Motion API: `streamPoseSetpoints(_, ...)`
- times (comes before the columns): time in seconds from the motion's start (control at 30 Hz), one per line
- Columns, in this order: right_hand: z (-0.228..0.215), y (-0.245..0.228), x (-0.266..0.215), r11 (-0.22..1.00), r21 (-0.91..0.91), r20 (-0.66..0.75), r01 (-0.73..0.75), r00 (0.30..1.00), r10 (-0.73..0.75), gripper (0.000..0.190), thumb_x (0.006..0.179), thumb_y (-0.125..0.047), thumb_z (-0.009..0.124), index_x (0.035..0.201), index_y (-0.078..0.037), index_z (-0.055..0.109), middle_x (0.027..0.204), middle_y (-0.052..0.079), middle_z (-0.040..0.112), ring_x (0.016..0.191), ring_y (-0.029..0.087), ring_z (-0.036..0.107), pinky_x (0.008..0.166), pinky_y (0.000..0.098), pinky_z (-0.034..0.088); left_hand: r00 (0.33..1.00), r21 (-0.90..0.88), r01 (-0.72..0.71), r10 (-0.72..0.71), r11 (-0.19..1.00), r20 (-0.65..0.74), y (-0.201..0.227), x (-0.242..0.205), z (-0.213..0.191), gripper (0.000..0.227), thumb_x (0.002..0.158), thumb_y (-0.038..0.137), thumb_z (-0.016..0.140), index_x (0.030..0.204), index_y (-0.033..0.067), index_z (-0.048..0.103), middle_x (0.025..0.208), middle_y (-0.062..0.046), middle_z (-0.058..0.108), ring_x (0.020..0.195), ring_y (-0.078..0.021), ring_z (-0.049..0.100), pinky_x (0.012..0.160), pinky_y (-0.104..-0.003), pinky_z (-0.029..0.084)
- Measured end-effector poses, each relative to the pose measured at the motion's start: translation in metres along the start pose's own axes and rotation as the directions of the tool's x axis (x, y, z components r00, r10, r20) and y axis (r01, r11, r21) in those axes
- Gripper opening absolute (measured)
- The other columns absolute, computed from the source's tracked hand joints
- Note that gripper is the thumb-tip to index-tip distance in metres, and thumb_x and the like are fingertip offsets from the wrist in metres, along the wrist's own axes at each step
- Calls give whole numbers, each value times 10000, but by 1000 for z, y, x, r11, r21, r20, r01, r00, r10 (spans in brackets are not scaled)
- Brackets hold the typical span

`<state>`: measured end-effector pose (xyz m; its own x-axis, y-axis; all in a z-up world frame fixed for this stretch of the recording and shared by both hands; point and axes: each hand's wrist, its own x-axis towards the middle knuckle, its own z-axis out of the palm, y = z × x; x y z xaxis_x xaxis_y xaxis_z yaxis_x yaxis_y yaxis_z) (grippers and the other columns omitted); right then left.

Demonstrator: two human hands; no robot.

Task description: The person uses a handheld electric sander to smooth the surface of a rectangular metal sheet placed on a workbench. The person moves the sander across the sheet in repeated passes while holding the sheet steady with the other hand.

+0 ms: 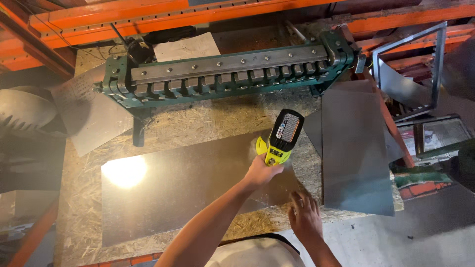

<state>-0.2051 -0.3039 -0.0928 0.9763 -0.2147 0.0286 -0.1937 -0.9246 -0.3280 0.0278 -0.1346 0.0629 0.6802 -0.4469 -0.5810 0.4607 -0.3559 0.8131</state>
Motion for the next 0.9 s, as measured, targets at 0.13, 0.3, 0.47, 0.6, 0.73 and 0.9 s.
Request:
streamPoseSetpoints(0.13,1,3,3,997,74,-79,38,996,-32,405,1031,-173,668,1428,-104,718,1481,103,737,1455,339,657,1259,549,509,998,1,-67,67,998,-3,-24,-4,1,180,797,323,772,885,194,682,846,31,679,775,-109,565,704,-345,456)
streamPoseSetpoints(0.3,16,20,2,996,52,-36,75,997,-74,479,887,-101,703,1358,-162,767,1640,68,677,1637,348,524,1260,578,494,996,-19,-74,74,997,43,-47,-14,3,192,796,278,779,926,164,696,844,14,695,737,-113,591,649,-337,482)
streamPoseSetpoints(0.47,13,15,-15,997,-4,81,-74,994,74,582,962,-206,675,1541,-262,679,1681,104,566,1626,396,455,1241,647,503,998,-52,-32,35,998,46,-61,-27,10,233,807,213,800,1011,136,717,855,-24,725,701,-132,592,600,-327,469)
streamPoseSetpoints(0.6,27,21,-24,988,-118,88,-100,990,111,731,903,-276,720,1625,-338,625,1730,107,499,1567,409,460,1213,601,498,998,-39,-34,37,999,54,-61,-42,14,230,792,219,781,1004,150,721,868,1,718,744,-124,598,643,-335,490)
streamPoseSetpoints(0.73,26,19,-27,999,-21,-72,-35,997,33,471,927,-166,676,1390,-174,759,1570,124,648,1415,428,589,1075,624,584,996,-33,-31,34,999,80,-61,-51,15,225,819,197,767,1028,140,708,862,-8,705,737,-137,595,660,-345,498)
streamPoseSetpoints(0.9,20,17,-30,994,50,-41,-93,995,95,573,971,-168,634,1536,-200,725,1697,46,645,1615,314,548,1174,593,521,993,-28,-32,35,999,117,-62,-62,16,221,803,200,774,1002,154,690,840,-6,710,700,-129,592,619,-331,486)
